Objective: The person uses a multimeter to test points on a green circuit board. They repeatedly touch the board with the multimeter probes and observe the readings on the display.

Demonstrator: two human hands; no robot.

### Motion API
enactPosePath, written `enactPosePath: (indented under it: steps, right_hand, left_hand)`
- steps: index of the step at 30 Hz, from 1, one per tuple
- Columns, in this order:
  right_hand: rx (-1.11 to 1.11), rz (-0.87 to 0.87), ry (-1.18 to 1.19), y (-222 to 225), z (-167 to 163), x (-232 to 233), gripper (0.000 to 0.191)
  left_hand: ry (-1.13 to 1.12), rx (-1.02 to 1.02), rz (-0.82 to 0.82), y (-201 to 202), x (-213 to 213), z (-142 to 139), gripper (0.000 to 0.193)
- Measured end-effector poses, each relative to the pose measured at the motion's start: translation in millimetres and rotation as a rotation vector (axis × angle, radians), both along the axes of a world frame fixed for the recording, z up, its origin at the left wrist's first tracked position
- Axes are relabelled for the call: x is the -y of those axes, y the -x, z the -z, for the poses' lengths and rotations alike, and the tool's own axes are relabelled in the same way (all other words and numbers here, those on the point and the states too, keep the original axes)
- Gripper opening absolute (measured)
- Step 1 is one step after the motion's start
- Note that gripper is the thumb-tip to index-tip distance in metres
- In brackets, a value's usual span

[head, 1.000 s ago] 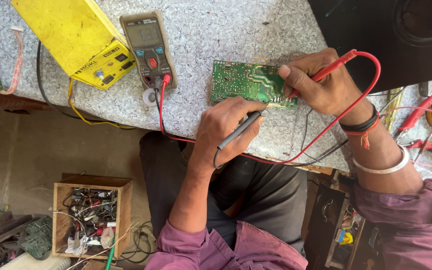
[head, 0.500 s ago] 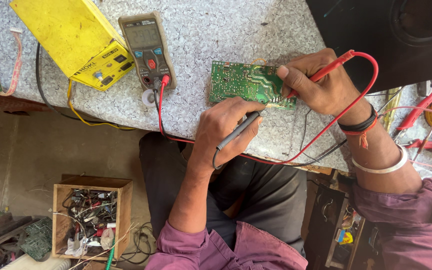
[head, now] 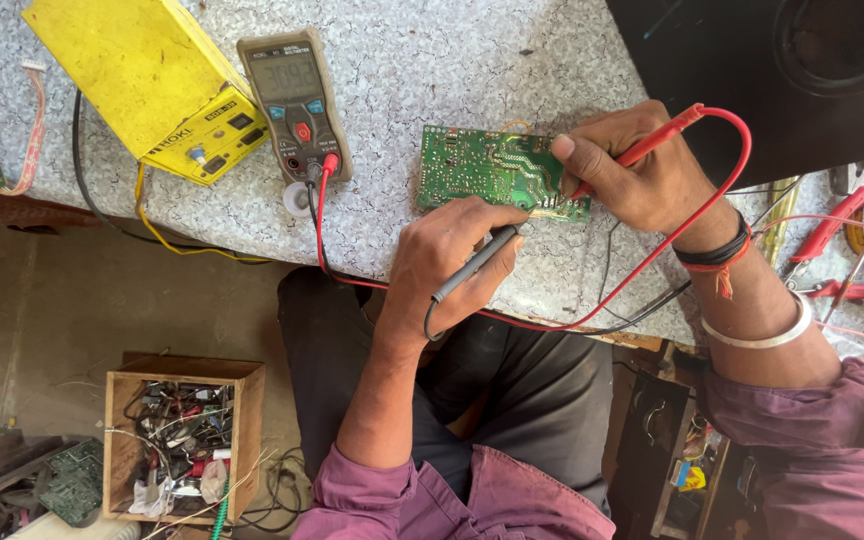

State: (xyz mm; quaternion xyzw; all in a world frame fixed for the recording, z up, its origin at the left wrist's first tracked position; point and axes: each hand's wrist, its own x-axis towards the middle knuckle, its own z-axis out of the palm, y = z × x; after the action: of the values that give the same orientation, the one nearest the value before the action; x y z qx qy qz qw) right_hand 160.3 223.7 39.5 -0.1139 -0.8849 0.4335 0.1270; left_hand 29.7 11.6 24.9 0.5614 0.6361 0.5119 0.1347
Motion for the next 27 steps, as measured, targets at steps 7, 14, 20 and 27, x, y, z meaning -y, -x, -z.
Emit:
enactPosePath:
  steps: [7, 14, 20, 27]
  right_hand:
    - [-0.023, -0.008, 0.004, 0.2, 1.6, -0.4, 0.044]
    - [-0.034, -0.02, 0.001, 0.5, 1.8, -1.0, 0.043]
    - [-0.042, 0.0, -0.004, 0.3, -0.6, 0.2, 0.045]
    - [-0.068, 0.054, 0.012, -0.3, -1.8, 1.6, 0.045]
  left_hand:
    - [-0.002, 0.005, -0.002, -0.4, -0.1, -0.3, 0.02]
    - [0.009, 0.004, -0.005, -0.3, -0.2, 0.5, 0.02]
    - [-0.019, -0.011, -0.002, -0.8, -0.4, -1.4, 0.02]
    - [-0.032, -0.016, -0.003, -0.8, -0.6, -3.6, 0.021]
